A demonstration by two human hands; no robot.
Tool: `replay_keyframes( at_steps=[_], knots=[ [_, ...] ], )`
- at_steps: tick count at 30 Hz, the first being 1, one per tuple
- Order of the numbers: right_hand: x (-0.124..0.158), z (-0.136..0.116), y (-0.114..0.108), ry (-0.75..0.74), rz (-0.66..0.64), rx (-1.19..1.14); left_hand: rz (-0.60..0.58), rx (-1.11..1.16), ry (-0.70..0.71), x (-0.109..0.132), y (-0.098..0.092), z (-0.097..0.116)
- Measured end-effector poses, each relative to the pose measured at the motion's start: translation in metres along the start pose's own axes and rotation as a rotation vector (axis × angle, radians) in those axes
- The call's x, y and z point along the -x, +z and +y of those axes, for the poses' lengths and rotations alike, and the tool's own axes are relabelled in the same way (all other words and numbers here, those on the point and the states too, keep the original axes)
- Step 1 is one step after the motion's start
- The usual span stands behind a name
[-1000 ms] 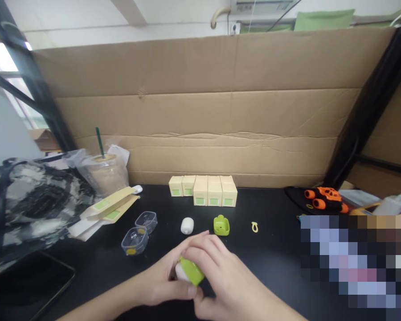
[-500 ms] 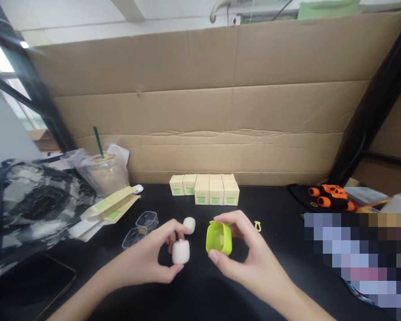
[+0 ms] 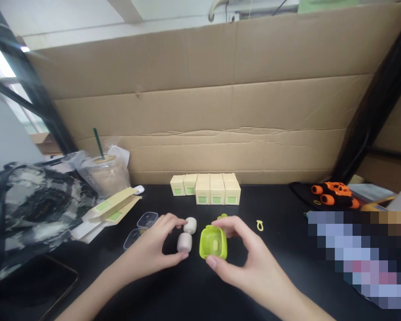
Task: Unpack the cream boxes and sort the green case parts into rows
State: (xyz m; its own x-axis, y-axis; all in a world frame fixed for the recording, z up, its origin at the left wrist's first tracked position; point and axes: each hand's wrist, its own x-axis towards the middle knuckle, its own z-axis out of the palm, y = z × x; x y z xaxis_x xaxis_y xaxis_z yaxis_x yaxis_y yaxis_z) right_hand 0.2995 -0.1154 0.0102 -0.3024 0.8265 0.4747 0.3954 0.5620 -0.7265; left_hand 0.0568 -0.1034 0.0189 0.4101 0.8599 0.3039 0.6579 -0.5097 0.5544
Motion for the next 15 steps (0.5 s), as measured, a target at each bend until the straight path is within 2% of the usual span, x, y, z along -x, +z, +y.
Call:
replay_keyframes(
  at_steps=[2,4,5,8,9,10,12,14,15],
  knots=[
    [0.000,0.001,0.003,-0.019,-0.002,-0.016,0.084,0.161,-0.026,0.000,0.005,0.008],
    [0.002,0.002,0.006,-0.083,-0.023,-0.056,0.079,0.467,-0.123,0.001,0.014,0.017],
    [0.003,0.003,0.007,-0.117,-0.035,-0.082,0.009,0.656,-0.187,0.002,0.021,0.020],
    [0.008,0.003,0.012,-0.172,-0.089,-0.149,-0.335,1.175,-0.347,0.005,0.039,0.026],
    [0.009,0.004,0.013,-0.171,-0.115,-0.147,-0.399,1.298,-0.373,0.006,0.043,0.027],
    [0.010,0.004,0.014,-0.168,-0.139,-0.126,-0.405,1.391,-0.387,0.007,0.045,0.027],
    [0.010,0.005,0.015,-0.179,-0.116,-0.067,-0.292,1.486,-0.390,0.008,0.047,0.027],
    [0.009,0.007,0.014,-0.235,0.006,0.000,-0.183,1.502,-0.379,0.009,0.046,0.027],
    [0.007,0.008,0.013,-0.276,0.050,0.045,-0.171,1.492,-0.378,0.009,0.046,0.027]
  ],
)
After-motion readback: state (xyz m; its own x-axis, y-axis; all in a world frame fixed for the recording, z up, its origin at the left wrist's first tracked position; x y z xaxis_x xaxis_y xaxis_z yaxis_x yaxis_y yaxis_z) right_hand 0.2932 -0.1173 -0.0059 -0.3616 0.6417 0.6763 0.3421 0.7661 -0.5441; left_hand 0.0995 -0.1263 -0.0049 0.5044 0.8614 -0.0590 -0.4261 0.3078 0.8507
